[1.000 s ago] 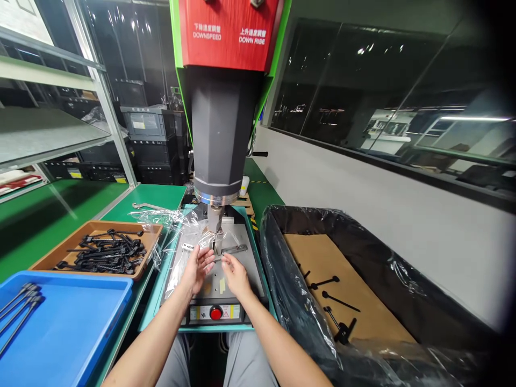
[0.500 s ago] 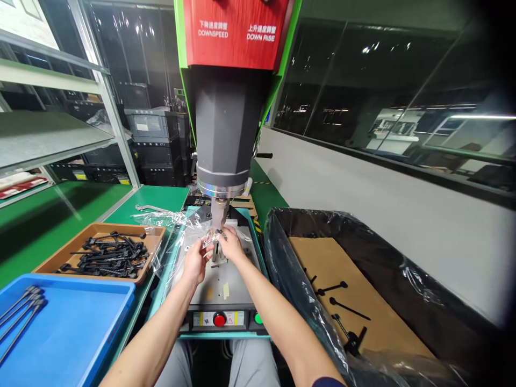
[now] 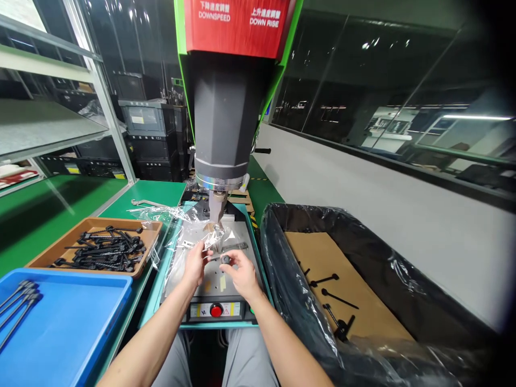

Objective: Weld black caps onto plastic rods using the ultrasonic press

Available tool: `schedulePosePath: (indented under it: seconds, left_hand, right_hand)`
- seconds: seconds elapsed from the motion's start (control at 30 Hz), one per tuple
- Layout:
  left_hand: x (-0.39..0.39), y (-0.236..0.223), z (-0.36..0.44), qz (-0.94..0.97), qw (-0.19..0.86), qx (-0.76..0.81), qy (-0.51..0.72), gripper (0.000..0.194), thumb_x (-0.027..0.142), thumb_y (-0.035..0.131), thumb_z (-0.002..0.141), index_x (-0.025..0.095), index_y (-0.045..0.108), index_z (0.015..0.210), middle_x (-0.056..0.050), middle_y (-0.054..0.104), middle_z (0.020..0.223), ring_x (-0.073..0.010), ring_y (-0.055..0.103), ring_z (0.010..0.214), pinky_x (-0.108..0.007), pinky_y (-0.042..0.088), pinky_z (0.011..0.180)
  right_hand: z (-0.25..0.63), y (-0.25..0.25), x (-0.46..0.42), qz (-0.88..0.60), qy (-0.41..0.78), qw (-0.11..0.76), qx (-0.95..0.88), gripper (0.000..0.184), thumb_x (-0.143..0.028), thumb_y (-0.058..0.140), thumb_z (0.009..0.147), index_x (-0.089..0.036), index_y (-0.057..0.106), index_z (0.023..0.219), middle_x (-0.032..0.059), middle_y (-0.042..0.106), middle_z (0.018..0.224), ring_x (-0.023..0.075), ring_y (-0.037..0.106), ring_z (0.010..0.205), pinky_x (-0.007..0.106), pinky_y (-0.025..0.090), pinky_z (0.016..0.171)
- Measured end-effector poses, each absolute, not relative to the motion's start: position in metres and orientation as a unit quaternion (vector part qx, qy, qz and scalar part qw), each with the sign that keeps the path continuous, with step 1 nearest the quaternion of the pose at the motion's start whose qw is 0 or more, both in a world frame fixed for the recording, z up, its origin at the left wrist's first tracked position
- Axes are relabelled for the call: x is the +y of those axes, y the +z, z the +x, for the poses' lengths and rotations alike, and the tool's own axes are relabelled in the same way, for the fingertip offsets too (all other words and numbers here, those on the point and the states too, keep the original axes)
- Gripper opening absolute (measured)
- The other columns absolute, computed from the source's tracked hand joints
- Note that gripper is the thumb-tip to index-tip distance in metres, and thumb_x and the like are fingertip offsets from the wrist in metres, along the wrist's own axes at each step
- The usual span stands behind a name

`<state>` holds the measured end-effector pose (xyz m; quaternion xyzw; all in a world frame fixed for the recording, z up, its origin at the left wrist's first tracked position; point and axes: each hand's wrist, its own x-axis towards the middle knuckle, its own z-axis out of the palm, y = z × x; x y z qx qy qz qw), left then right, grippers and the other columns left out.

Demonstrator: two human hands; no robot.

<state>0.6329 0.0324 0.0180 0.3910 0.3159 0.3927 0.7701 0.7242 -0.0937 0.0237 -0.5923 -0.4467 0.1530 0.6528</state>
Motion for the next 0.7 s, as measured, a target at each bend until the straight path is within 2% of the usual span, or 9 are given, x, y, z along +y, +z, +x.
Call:
schedulePosePath:
  seconds: [0.13, 0.27, 0.33, 0.43, 0.6, 0.7]
  left_hand:
    - [0.007, 0.009, 0.615, 0.425, 0.787, 0.304, 0.328, 0.036, 0.044, 0.071, 0.074, 0.014, 0.067, 0.092, -0.011, 0.068, 0.097, -0.0161, 0.064, 0.078, -0.024, 0.050, 0.065]
    - [-0.023, 0.005, 0.588, 0.522, 0.780, 0.225, 0.262, 0.027, 0.029, 0.080, 0.066, 0.016, 0.071, 0.088, -0.008, 0.070, 0.092, -0.0227, 0.063, 0.092, -0.030, 0.048, 0.085]
    - [-0.036, 0.002, 0.572, 0.590, 0.748, 0.194, 0.235, 0.018, 0.030, 0.075, 0.072, 0.017, 0.072, 0.084, -0.007, 0.069, 0.085, -0.0226, 0.062, 0.088, -0.031, 0.048, 0.084]
    - [-0.049, 0.003, 0.543, 0.647, 0.698, 0.212, 0.219, 0.018, 0.033, 0.069, 0.079, 0.018, 0.073, 0.085, -0.007, 0.067, 0.080, -0.0208, 0.060, 0.077, -0.028, 0.049, 0.075]
    - [-0.042, 0.022, 0.465, 0.634, 0.651, 0.313, 0.276, 0.008, 0.026, 0.072, 0.074, 0.018, 0.073, 0.079, -0.008, 0.066, 0.079, -0.0214, 0.059, 0.074, -0.026, 0.047, 0.072]
    - [-0.015, 0.041, 0.405, 0.613, 0.561, 0.437, 0.345, 0.014, 0.027, 0.074, 0.070, 0.019, 0.073, 0.082, -0.007, 0.067, 0.082, -0.0236, 0.061, 0.074, -0.029, 0.049, 0.072]
  right_hand:
    - [0.705, 0.029, -0.121, -0.576, 0.132, 0.655, -0.471, 0.026, -0.031, 0.075, 0.073, -0.020, 0.064, 0.095, 0.0042, 0.067, 0.092, 0.0184, 0.061, 0.080, 0.031, 0.051, 0.075]
    - [0.694, 0.032, -0.125, -0.545, 0.165, 0.684, -0.457, 0.027, -0.032, 0.076, 0.073, -0.020, 0.062, 0.093, 0.0039, 0.067, 0.090, 0.0182, 0.062, 0.080, 0.031, 0.052, 0.074]
    - [0.688, 0.033, -0.122, -0.519, 0.209, 0.713, -0.422, 0.028, -0.034, 0.076, 0.072, -0.021, 0.061, 0.091, 0.0028, 0.066, 0.085, 0.0173, 0.062, 0.074, 0.030, 0.053, 0.069]
    - [0.681, 0.036, -0.117, -0.473, 0.273, 0.740, -0.393, 0.032, -0.037, 0.078, 0.070, -0.021, 0.059, 0.091, 0.0025, 0.066, 0.083, 0.0174, 0.063, 0.073, 0.030, 0.054, 0.066]
    - [0.675, 0.039, -0.122, -0.458, 0.349, 0.725, -0.378, 0.060, -0.037, 0.081, 0.065, -0.022, 0.054, 0.117, 0.0075, 0.067, 0.099, 0.0203, 0.065, 0.083, 0.034, 0.056, 0.071]
    - [0.676, 0.031, -0.133, -0.497, 0.368, 0.699, -0.359, 0.050, -0.041, 0.076, 0.072, -0.020, 0.057, 0.113, 0.0086, 0.068, 0.094, 0.0209, 0.066, 0.079, 0.034, 0.056, 0.069]
